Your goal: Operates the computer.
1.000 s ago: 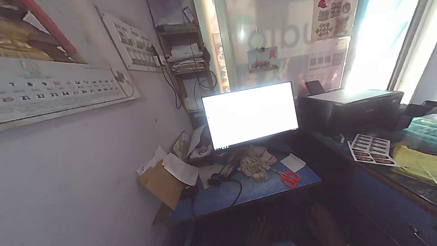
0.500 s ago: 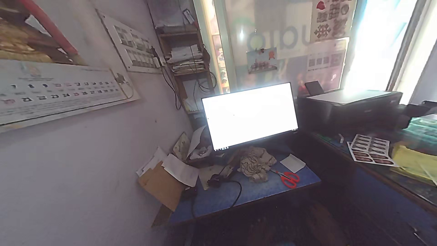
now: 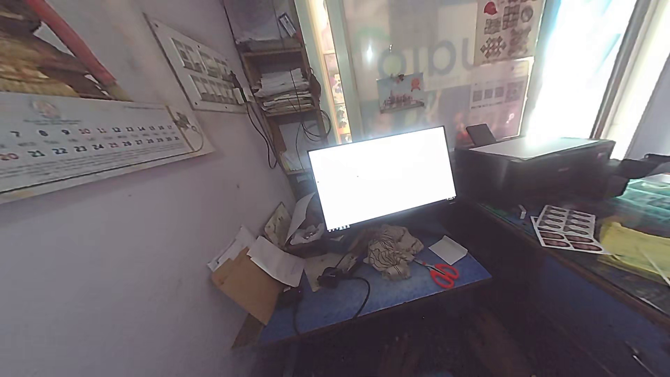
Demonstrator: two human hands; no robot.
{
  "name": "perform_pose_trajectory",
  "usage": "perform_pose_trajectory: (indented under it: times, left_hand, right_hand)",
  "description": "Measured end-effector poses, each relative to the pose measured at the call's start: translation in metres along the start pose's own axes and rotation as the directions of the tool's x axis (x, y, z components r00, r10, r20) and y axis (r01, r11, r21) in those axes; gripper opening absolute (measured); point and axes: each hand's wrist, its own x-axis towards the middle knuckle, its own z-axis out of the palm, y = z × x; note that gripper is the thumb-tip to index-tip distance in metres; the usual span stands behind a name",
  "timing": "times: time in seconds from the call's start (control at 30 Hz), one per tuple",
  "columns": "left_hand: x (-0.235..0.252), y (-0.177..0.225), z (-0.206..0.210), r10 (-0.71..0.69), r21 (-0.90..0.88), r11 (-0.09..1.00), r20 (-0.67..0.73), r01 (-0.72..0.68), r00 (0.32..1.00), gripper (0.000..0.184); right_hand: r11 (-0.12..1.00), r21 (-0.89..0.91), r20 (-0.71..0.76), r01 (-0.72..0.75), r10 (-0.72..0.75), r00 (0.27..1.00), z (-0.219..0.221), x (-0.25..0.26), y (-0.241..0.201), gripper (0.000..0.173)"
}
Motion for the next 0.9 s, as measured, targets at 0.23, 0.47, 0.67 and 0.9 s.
perform_pose_trajectory:
  times: [0.23,0.47,0.67,0.9]
  left_hand:
    - [0.000,-0.001,0.002,0.004,0.000,1.000,-0.006,-0.004,1.000,0.057]
    - [0.000,-0.001,0.002,-0.007,0.003,1.000,0.006,0.007,1.000,0.057]
    - [0.000,-0.001,0.001,-0.016,0.008,1.000,0.019,0.016,1.000,0.058]
    - [-0.001,0.000,0.002,-0.020,0.003,1.000,0.017,0.020,1.000,0.059]
  right_hand:
    - [1.000,0.001,0.036,-0.020,0.020,0.999,-0.012,-0.003,-0.013,0.050]
    - [1.000,0.004,-0.040,0.009,-0.009,0.999,0.000,-0.004,-0.003,0.049]
    - [1.000,0.010,-0.030,0.002,-0.001,1.000,-0.004,-0.004,-0.007,0.049]
    - [1.000,-0.011,-0.025,0.010,-0.010,1.000,-0.001,-0.005,-0.005,0.049]
